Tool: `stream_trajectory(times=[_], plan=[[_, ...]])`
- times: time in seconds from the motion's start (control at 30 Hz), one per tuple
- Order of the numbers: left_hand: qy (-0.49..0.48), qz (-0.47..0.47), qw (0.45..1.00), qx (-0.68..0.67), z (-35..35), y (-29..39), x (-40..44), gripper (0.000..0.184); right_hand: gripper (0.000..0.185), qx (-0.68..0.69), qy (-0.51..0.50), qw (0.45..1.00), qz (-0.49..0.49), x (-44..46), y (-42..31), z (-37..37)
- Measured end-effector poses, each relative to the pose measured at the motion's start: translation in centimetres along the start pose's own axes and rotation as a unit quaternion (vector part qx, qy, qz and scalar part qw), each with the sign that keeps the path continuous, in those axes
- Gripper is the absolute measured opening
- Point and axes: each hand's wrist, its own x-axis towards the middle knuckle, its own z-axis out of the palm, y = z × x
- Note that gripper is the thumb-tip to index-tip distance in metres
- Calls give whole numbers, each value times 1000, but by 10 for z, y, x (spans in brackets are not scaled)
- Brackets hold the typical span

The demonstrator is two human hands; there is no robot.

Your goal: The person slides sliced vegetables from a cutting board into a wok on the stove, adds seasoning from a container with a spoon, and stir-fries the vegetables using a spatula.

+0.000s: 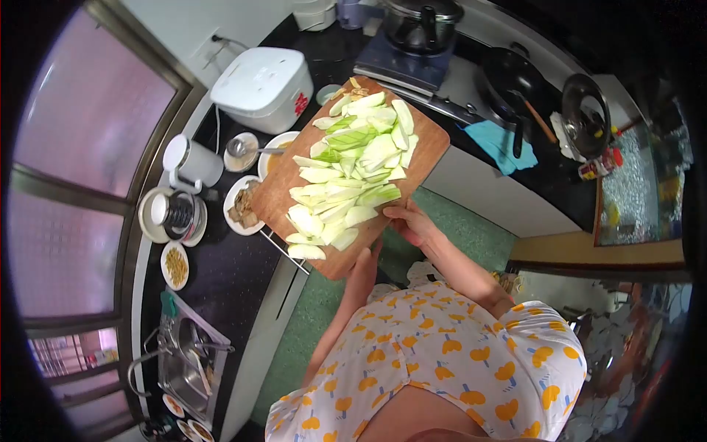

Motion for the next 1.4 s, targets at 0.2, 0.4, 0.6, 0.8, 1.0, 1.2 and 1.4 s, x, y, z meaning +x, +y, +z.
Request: stream_trajectory(times=[0.2, 0.4, 0.6, 0.8, 1.0, 1.2, 1.4], plan=[[20, 26, 974, -224, 81, 17, 47, 67, 60, 70, 70, 995, -30, -5, -26, -21], [15, -29, 966, -255, 79, 36, 76, 67, 61, 99, 25, 992, -68, -11, -45, -10], [39, -23, 970, -239, 95, 32, 85, 69, 61, -44, -17, 999, -12, -31, -75, -39], [39, -46, 963, -262, 109, 16, 88, 67, 45, -361, -167, 912, 105, -86, -144, -95], [37, -43, 968, -243, 124, -5, 97, 70, 13, -441, -84, 893, -20, -105, -334, -113], [36, -58, 969, -236, 142, -25, 105, 69, 22, -720, 27, 615, -321, -17, -399, -166], [32, -69, 970, -232, 159, -44, 110, 66, 46, -732, -108, 622, -257, 38, -411, -204]])
